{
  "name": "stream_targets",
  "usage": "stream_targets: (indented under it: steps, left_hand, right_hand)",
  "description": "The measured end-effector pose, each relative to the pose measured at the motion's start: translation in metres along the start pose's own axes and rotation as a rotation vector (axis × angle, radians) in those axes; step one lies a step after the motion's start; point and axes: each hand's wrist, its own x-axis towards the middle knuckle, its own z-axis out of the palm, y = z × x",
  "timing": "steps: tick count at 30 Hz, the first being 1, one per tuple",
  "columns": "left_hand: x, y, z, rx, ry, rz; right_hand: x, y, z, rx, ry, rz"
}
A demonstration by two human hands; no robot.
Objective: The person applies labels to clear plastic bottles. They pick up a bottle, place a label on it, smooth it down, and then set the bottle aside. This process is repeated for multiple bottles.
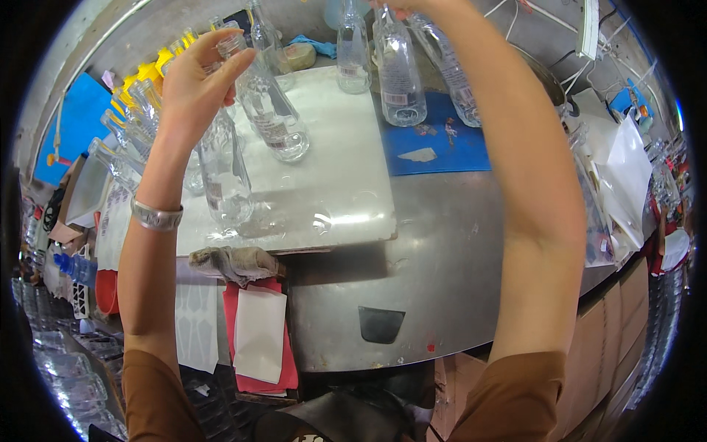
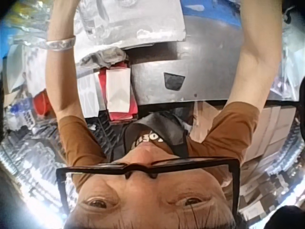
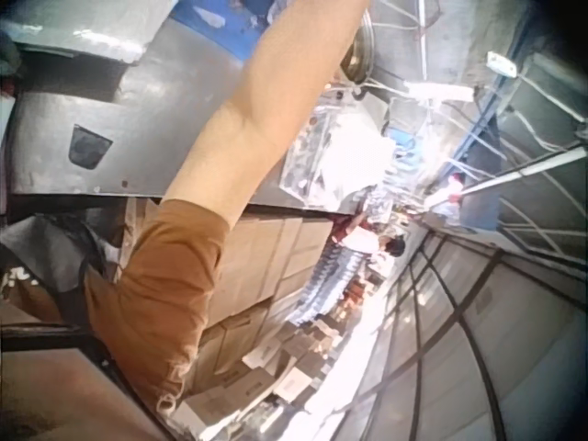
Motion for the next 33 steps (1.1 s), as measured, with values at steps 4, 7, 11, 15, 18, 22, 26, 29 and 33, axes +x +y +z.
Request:
stream_targets:
  steps: [4, 7, 11, 15, 18, 22, 26, 29, 33]
  left_hand:
    - [-0.019, 0.028, -0.025, -0.144, 0.074, 0.018]
    - [-0.040, 0.047, -0.062, -0.123, 0.112, 0.025]
    - [-0.067, 0.058, -0.102, -0.086, 0.124, 0.098]
    - [-0.103, 0.067, -0.143, 0.094, 0.137, 0.029]
    - [-0.135, 0.071, -0.172, 0.322, 0.198, 0.070]
    - [-0.172, 0.072, -0.187, 0.336, 0.240, 0.049]
    - [-0.218, 0.092, -0.193, 0.242, 0.337, -0.070]
    - [-0.247, 0.106, -0.199, -0.002, 0.306, -0.153]
    - [-0.309, 0.152, -0.259, -0.183, 0.174, -0.442]
  right_hand:
    - [0.042, 0.036, 0.030, -0.214, 0.081, -0.177]
    - [0.052, 0.020, 0.045, -0.266, 0.037, -0.111]
    - [0.054, 0.010, 0.046, -0.351, -0.044, 0.027]
    - [0.043, -0.003, 0.034, -0.359, -0.084, 0.044]
    - [0.036, -0.010, 0.040, -0.320, -0.094, 0.027]
    - [0.043, 0.027, 0.036, -0.604, -0.155, -0.141]
    - [0.011, 0.018, 0.020, -0.364, -0.160, -0.053]
    - [-0.047, 0.002, -0.009, -0.319, -0.071, -0.130]
    - [-0.103, -0.055, -0.038, -0.474, -0.065, -0.377]
